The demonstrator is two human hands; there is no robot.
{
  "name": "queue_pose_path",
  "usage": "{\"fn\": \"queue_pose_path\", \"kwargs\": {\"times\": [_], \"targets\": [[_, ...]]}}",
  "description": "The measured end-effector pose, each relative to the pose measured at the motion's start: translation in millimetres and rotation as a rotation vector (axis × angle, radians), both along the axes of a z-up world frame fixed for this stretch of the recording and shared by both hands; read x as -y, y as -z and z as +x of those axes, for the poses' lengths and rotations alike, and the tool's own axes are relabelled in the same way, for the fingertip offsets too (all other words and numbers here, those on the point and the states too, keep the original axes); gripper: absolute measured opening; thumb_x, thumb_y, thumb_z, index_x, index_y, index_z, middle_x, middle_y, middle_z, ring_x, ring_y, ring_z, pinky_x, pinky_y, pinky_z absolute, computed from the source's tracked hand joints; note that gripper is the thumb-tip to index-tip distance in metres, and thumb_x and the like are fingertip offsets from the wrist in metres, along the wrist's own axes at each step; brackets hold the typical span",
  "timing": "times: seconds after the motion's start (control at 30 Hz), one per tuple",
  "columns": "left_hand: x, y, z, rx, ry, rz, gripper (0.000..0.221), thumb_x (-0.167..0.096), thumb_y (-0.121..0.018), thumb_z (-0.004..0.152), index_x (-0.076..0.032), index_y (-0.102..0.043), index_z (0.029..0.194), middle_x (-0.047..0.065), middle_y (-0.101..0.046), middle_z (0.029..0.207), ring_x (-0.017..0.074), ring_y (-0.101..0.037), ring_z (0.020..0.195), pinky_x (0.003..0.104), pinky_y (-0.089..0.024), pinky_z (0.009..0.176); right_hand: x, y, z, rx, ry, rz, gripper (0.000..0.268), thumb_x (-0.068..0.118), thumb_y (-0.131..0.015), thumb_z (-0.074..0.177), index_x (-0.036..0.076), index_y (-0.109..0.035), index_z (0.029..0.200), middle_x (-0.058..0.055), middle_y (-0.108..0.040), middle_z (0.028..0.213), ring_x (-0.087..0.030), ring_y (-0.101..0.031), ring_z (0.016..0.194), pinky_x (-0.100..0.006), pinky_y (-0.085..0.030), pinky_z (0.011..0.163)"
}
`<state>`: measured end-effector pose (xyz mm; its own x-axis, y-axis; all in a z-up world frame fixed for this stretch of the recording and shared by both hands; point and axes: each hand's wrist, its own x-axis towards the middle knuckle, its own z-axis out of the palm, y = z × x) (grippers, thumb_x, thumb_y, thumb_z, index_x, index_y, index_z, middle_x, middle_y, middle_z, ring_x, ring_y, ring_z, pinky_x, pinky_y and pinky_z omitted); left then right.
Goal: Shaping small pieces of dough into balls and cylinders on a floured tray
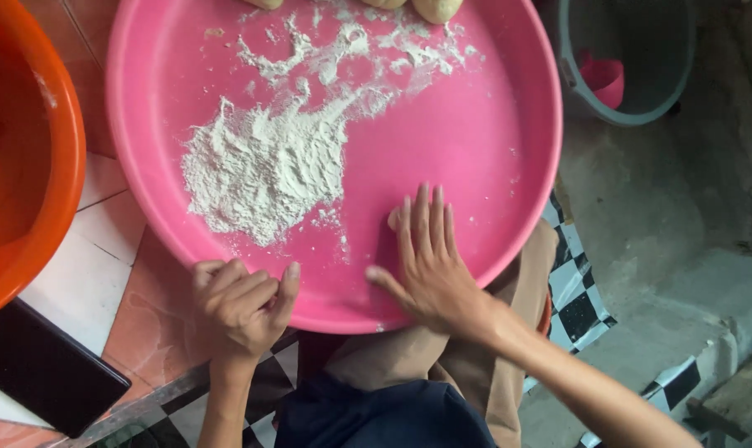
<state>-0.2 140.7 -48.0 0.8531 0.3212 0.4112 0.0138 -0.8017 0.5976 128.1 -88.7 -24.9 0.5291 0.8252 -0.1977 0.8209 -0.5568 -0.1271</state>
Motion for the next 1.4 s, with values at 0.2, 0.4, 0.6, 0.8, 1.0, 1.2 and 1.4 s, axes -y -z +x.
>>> {"fn": "queue_pose_path", "kwargs": {"times": [0.2, 0.4, 0.6, 0.8, 1.0, 1.2, 1.4], "targets": [[-0.9, -0.2, 2.7, 0.003, -0.002, 0.008, 0.051, -0.013, -0.066, 0.095, -0.016, -0.053, 0.045, -0.005, -0.047, 0.042, 0.0122, -0.036, 0.050, 0.031, -0.031, 0.076, -43.7, 63.6, 134.9, 0.094, 0.190, -0.040, 0.086, 0.067, -0.010, 0.111, 0.007, 0.012, 0.168, -0.017, 0.027, 0.167, -0.031, 0.025, 0.157, -0.068, 0.028, 0.114], [1.1, 8.5, 1.4, -0.036, -0.036, -0.004, 0.054, -0.014, -0.064, 0.097, -0.018, -0.048, 0.045, -0.005, -0.042, 0.039, 0.0129, -0.032, 0.048, 0.031, -0.030, 0.074, -80.3, 77.9, 192.8, 0.325, 0.264, 0.054, 0.081, 0.066, -0.003, 0.117, 0.010, 0.013, 0.173, -0.008, 0.024, 0.174, -0.024, 0.025, 0.161, -0.057, 0.035, 0.118], [8.3, -9.9, 3.6, -0.077, -0.098, 0.042, 0.053, -0.010, -0.068, 0.096, -0.012, -0.045, 0.048, 0.000, -0.042, 0.046, 0.0172, -0.033, 0.055, 0.033, -0.034, 0.079, -46.1, 35.3, 76.2, 0.308, 0.004, 0.235, 0.072, 0.031, -0.051, 0.112, -0.028, -0.026, 0.145, -0.055, -0.009, 0.148, -0.075, -0.005, 0.138, -0.089, -0.008, 0.109], [6.7, 2.6, -1.6, -0.052, -0.071, 0.031, 0.055, -0.019, -0.060, 0.101, -0.018, -0.049, 0.047, -0.002, -0.045, 0.042, 0.0147, -0.035, 0.051, 0.032, -0.033, 0.081, 25.6, -39.5, -37.5, -0.050, -0.005, -0.044, 0.086, 0.055, -0.026, 0.108, -0.019, -0.019, 0.152, -0.045, -0.012, 0.159, -0.052, -0.011, 0.152, -0.062, -0.009, 0.123], [-0.9, 16.2, -1.6, 0.172, 0.041, 0.068, 0.055, -0.027, -0.069, 0.100, -0.019, -0.045, 0.051, 0.000, -0.039, 0.050, 0.0223, -0.044, 0.052, 0.034, -0.040, 0.074, -0.9, 0.7, -19.1, -0.086, 0.159, 0.021, 0.099, 0.066, -0.032, 0.105, -0.017, -0.013, 0.156, -0.049, -0.008, 0.157, -0.064, -0.006, 0.147, -0.066, -0.008, 0.121], [2.6, 3.3, -1.4, -0.049, -0.003, 0.018, 0.053, -0.019, -0.065, 0.097, -0.019, -0.053, 0.045, -0.006, -0.046, 0.041, 0.0121, -0.036, 0.052, 0.032, -0.030, 0.079, -58.3, 78.1, 116.5, 0.265, 0.209, 0.160, 0.095, 0.080, -0.008, 0.105, 0.013, 0.013, 0.169, -0.013, 0.032, 0.168, -0.030, 0.027, 0.159, -0.074, 0.027, 0.115], [3.5, -0.3, 2.2, -0.037, -0.045, -0.023, 0.055, -0.008, -0.065, 0.096, -0.015, -0.046, 0.045, -0.003, -0.041, 0.042, 0.0139, -0.030, 0.050, 0.031, -0.030, 0.077, -109.1, 37.7, 176.6, 0.110, 0.356, 0.070, 0.093, 0.068, -0.001, 0.102, 0.005, 0.002, 0.170, -0.012, 0.011, 0.174, -0.027, 0.018, 0.157, -0.060, 0.032, 0.111]]}}
